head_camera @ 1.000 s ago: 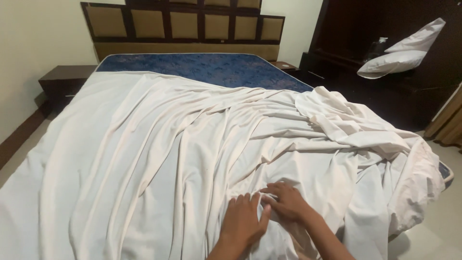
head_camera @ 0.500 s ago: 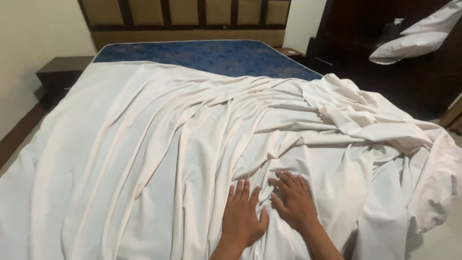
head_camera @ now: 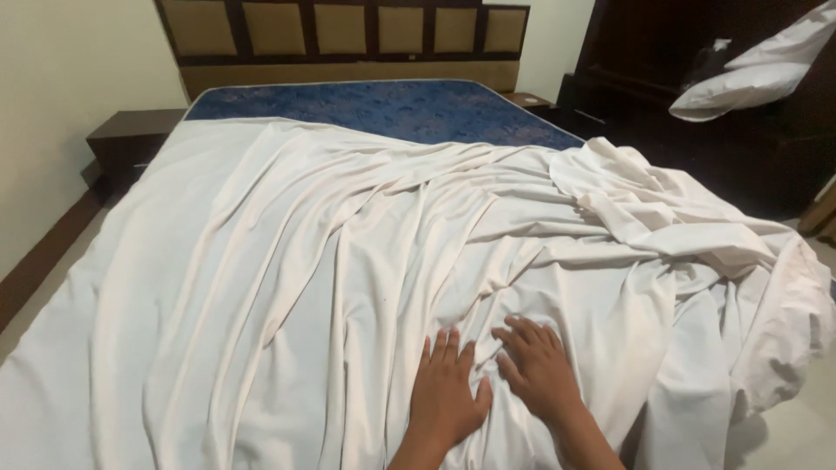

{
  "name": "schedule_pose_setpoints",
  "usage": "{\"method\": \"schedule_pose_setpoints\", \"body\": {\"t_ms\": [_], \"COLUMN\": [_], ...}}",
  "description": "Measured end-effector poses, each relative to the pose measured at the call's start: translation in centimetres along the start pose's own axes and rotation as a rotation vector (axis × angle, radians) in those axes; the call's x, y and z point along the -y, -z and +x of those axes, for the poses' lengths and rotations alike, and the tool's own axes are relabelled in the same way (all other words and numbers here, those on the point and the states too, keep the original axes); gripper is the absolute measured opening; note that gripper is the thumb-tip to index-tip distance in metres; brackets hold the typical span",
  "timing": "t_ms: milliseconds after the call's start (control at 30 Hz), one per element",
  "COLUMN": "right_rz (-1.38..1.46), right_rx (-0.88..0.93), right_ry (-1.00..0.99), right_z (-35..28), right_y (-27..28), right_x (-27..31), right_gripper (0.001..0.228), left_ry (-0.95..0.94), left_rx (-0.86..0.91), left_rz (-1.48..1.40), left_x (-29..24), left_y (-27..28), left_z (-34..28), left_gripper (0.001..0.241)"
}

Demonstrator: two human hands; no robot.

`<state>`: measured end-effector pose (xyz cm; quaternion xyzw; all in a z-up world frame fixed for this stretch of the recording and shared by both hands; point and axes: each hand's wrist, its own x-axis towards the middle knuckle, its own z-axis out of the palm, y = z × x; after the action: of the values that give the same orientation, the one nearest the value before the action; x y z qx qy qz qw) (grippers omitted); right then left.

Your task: The person spreads a white bedsheet over a blue patterned mattress, smoothing and tucking the fabric by hand across the surface. The person adjusts the sheet's position and pulls it taut along the edges of the bed.

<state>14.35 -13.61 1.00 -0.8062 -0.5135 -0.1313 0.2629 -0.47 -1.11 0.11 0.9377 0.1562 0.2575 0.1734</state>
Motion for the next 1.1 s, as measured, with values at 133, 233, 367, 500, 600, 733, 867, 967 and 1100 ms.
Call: {"method": "schedule_pose_setpoints", "body": {"t_ms": [133,233,367,500,600,733,867,967,1100], "right_rz": [-0.016,-0.001,0.002,-0.016,0.005,0.001,0.015,0.016,0.008], "right_rx": [-0.046,-0.026,0.085,0.130,-0.015,-0.109,-0.068,-0.076,-0.069], "right_ry": [0.063,0.060,-0.022,-0.108,-0.024,0.104,0.058,0.055,0.063], "right_z": [-0.9,-1.9,-0.2,2.3,3.0,2.2,2.5,2.6,1.8], "right_y": [0.4,0.8,2.4,2.0,1.3,-0.9,-0.6,-0.6,-0.7], "right_x": [0.2,0.6,1.1,-0.2,-0.2,-0.6,-0.1,-0.3,-0.5], "right_gripper": [0.045,0.046,0.045,0.048,0.048,0.043,0.042,0.042,0.044], "left_ry": [-0.042,-0.059,0.024,0.180,-0.037,-0.001,0.007,0.009,-0.015], "left_rx": [-0.035,-0.073,0.059,0.278,-0.041,-0.018,0.017,0.009,-0.055], "left_rz": [-0.028,-0.023,-0.029,-0.026,0.028,0.040,0.052,0.038,0.014], "left_x": [-0.4,-0.6,-1.1,-2.1,-0.5,0.1,0.0,0.0,0.3], "left_y": [-0.3,-1.0,-0.2,3.0,1.4,0.3,0.5,0.6,-0.1], "left_z": [-0.9,-1.9,-0.6,1.7,1.9,0.8,1.2,1.3,0.9], "left_gripper": [0.070,0.072,0.075,0.060,0.061,0.062,0.063,0.063,0.061]}}
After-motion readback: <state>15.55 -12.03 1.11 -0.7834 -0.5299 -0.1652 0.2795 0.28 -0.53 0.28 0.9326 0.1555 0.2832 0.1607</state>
